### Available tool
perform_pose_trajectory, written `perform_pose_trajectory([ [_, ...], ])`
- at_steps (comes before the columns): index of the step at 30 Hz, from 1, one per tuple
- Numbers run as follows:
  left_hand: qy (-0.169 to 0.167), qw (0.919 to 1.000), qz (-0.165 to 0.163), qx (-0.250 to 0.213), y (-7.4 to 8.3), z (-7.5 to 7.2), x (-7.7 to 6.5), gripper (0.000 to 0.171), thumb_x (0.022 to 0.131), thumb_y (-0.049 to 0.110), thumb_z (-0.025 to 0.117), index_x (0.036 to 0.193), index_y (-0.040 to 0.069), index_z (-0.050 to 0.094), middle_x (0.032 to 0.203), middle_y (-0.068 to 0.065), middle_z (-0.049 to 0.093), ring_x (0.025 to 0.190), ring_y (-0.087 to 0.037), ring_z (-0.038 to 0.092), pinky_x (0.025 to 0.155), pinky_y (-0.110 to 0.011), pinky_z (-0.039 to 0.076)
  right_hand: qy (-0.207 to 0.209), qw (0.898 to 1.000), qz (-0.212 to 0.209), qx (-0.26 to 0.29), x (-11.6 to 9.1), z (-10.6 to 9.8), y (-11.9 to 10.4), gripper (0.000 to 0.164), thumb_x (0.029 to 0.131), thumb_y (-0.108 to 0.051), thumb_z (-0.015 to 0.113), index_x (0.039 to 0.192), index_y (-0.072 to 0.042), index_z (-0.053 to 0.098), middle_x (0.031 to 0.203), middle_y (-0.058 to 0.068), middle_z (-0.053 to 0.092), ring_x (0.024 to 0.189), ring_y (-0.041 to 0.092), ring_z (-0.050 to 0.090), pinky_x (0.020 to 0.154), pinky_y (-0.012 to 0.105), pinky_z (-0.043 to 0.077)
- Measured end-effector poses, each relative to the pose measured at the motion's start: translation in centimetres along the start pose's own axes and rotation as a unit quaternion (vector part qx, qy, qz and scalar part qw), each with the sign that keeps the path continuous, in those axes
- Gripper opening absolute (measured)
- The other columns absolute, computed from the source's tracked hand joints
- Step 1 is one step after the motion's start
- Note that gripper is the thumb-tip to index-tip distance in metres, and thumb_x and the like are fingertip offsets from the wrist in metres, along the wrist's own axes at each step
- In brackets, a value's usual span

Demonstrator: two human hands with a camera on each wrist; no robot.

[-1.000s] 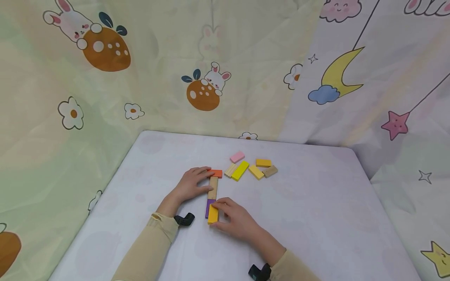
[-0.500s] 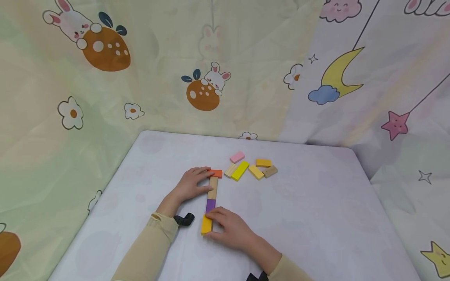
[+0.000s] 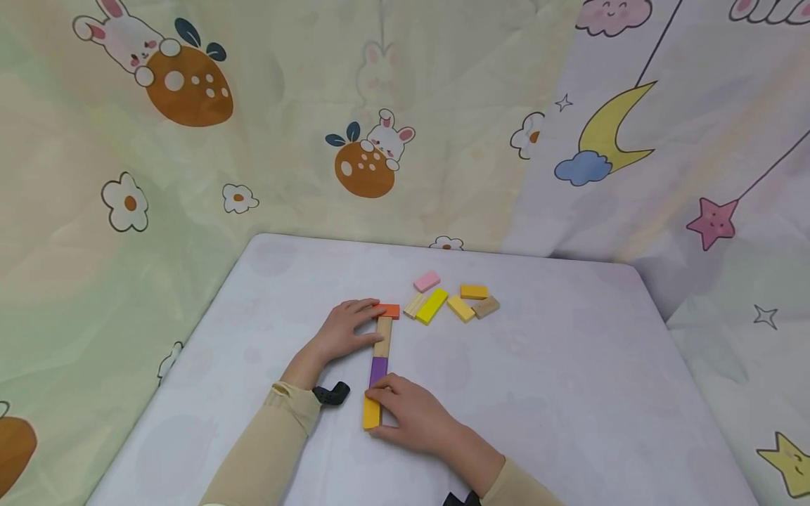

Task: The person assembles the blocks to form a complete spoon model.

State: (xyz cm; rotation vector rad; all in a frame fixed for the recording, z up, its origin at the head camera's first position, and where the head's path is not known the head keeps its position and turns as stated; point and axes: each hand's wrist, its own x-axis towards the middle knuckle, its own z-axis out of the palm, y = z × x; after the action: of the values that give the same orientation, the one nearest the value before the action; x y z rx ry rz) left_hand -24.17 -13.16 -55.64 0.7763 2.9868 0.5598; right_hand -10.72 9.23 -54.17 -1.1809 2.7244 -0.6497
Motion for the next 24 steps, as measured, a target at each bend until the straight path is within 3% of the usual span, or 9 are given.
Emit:
perform_pose_trajectory([
  [10,-0.003,1.0000,-0.002,-0.007,0.10,-0.13,-0.08,0.065,0.090,0.064,0.058,0.146,0.035,0.048,0.156,0.008,0.041,0.141,-0.024,0.039,0.117,-0.051,0.031,0.000,0.999,-0.028,-0.017,-0.08,0.21,0.25,0.058,0.092,-0.058,0.060,0.142,-0.030,0.052,0.137,-0.007,0.049,0.118,0.009,0.052,0.100,0.033,0.051],
  [24,0.000,1.0000,-0.003,-0.008,0.12,-0.21,-0.13,0.065,0.090,0.064,0.058,0.147,0.034,0.047,0.157,0.008,0.040,0.141,-0.025,0.040,0.116,-0.052,0.032,-0.002,1.000,-0.012,-0.009,-0.05,-0.04,0.13,0.058,0.092,-0.057,0.060,0.141,-0.026,0.055,0.136,-0.007,0.049,0.119,0.009,0.052,0.102,0.033,0.050],
])
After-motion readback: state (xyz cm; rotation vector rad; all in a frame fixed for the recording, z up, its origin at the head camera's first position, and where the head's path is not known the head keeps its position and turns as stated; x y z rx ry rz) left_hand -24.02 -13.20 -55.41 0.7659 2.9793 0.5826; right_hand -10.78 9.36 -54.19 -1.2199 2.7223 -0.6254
